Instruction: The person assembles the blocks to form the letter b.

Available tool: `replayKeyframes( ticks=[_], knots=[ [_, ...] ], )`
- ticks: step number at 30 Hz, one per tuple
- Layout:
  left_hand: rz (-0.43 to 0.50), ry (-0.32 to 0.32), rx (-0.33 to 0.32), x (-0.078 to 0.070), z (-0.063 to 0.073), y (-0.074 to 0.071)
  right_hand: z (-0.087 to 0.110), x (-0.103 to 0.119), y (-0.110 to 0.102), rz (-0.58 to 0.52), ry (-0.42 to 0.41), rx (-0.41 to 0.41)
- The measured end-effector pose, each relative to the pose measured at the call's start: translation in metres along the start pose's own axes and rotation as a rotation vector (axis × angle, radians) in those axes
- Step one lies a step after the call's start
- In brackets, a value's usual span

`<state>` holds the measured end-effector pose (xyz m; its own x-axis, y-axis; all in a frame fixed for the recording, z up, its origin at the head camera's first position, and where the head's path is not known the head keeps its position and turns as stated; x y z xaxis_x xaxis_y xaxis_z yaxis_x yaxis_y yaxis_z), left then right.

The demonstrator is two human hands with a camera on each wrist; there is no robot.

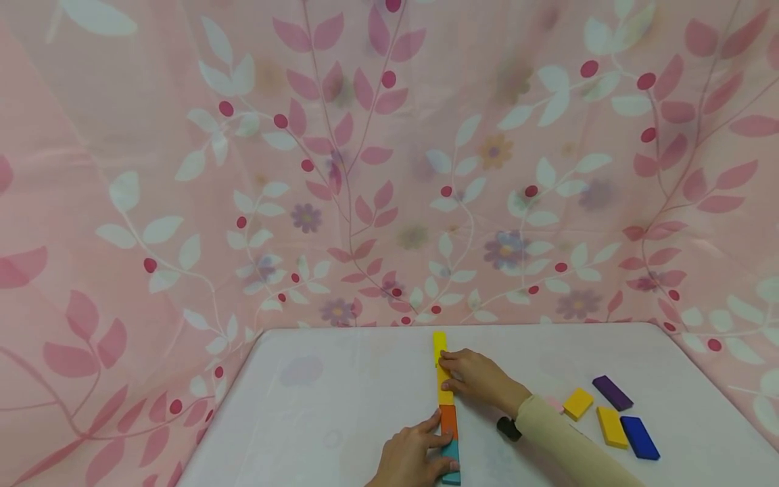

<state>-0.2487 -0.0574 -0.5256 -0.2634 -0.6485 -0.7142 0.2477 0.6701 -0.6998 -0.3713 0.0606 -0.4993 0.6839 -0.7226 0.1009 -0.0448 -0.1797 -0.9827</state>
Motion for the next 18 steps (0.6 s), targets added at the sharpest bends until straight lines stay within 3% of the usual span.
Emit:
replayKeyframes(
  ticks=[5,10,18],
  knots=[
    [0.011,-0.01,0.006,0.001,0.0,0.002,0.004,0.0,-0.005,-0.017,-0.011,-0.03],
    [-0.008,-0.015,0.001,0.002,0.0,0.002,0.012,-0.011,-0.016,-0.054,0.037,-0.045],
    [-0.004,-0.004,-0.009,0.002,0.001,0.001,0.049,-0.046,-0.039,-0.098,0.067,0.007]
  ],
)
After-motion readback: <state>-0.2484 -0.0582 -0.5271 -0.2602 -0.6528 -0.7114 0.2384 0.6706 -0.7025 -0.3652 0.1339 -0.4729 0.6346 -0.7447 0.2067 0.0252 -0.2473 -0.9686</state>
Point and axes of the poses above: each hand's wrist, its own z-axis away from the middle knuckle, its own y-axis out of the palm, x = y × z, the point moved 8 cm from there along -z, towards the middle knuckle, and after that the axes turned 9 degrees about z, right-handed, at the moved point
